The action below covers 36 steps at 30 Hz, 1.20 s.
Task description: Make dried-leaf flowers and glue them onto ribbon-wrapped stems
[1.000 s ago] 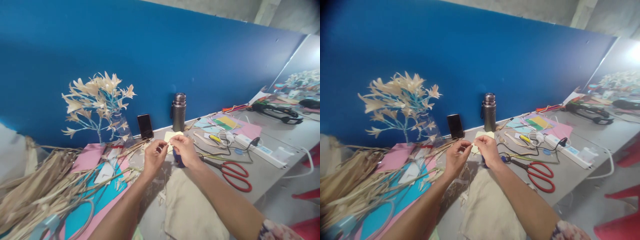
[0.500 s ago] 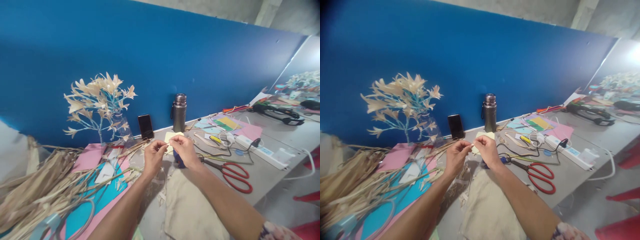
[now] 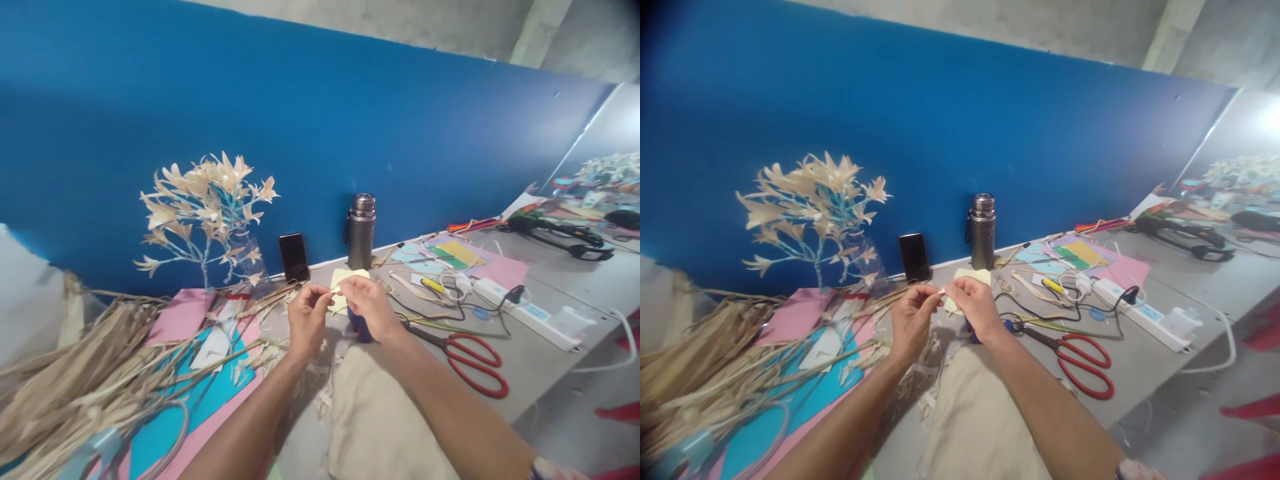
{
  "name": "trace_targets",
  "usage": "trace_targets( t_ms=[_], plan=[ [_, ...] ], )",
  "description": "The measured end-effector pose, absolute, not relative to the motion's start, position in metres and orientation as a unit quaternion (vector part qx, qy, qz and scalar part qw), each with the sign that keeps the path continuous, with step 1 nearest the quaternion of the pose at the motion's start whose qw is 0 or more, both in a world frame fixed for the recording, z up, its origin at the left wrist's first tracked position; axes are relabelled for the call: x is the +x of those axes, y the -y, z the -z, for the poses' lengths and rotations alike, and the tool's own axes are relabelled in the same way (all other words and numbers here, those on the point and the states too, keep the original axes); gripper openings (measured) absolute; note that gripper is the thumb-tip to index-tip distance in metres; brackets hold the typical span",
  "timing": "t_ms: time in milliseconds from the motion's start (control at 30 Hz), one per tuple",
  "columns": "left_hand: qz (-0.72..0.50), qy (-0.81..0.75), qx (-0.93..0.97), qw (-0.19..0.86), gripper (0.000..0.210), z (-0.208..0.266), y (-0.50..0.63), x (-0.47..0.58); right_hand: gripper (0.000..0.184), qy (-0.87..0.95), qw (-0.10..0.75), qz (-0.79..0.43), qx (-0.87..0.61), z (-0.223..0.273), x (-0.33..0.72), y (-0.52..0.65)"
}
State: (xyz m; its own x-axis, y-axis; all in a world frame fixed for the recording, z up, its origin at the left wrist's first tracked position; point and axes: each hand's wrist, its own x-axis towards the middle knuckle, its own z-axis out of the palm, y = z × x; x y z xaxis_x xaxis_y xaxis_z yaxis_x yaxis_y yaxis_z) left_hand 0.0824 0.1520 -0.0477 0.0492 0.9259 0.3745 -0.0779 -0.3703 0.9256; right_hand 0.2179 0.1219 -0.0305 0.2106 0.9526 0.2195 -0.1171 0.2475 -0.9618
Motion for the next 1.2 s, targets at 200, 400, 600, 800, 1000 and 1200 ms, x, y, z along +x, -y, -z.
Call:
trace_targets(
  t_ms=[200, 400, 600, 800, 1000, 1200],
  plan=[
    [-0.602, -0.359, 0.601, 0.384, 0.007, 0.0499, -0.1505, 0.0816, 0.026, 0.496, 0.622, -0.417, -0.439, 0.0326, 0.2130, -0.1198],
    [-0.611, -0.349, 0.601, 0.380, 0.009, 0.0484, -0.1515, 0.0826, 0.019, 0.456, 0.633, -0.448, -0.437, 0.0319, 0.2155, -0.1223],
    [-0.587, -0.350, 0.574, 0.452, 0.017, 0.0484, -0.1545, 0.0836, 0.019, 0.431, 0.635, -0.483, -0.423, 0.0306, 0.2166, -0.1230],
    [-0.570, -0.336, 0.578, 0.477, 0.018, 0.0465, -0.1532, 0.0835, 0.019, 0.424, 0.641, -0.487, -0.415, 0.0306, 0.2159, -0.1228],
    [-0.533, -0.268, 0.526, 0.606, 0.019, 0.0470, -0.1540, 0.0822, 0.020, 0.415, 0.651, -0.454, -0.445, 0.0284, 0.2172, -0.1232],
    [-0.523, -0.279, 0.531, 0.605, 0.023, 0.0491, -0.1552, 0.0826, 0.020, 0.429, 0.643, -0.431, -0.465, 0.0269, 0.2170, -0.1211]
  ],
)
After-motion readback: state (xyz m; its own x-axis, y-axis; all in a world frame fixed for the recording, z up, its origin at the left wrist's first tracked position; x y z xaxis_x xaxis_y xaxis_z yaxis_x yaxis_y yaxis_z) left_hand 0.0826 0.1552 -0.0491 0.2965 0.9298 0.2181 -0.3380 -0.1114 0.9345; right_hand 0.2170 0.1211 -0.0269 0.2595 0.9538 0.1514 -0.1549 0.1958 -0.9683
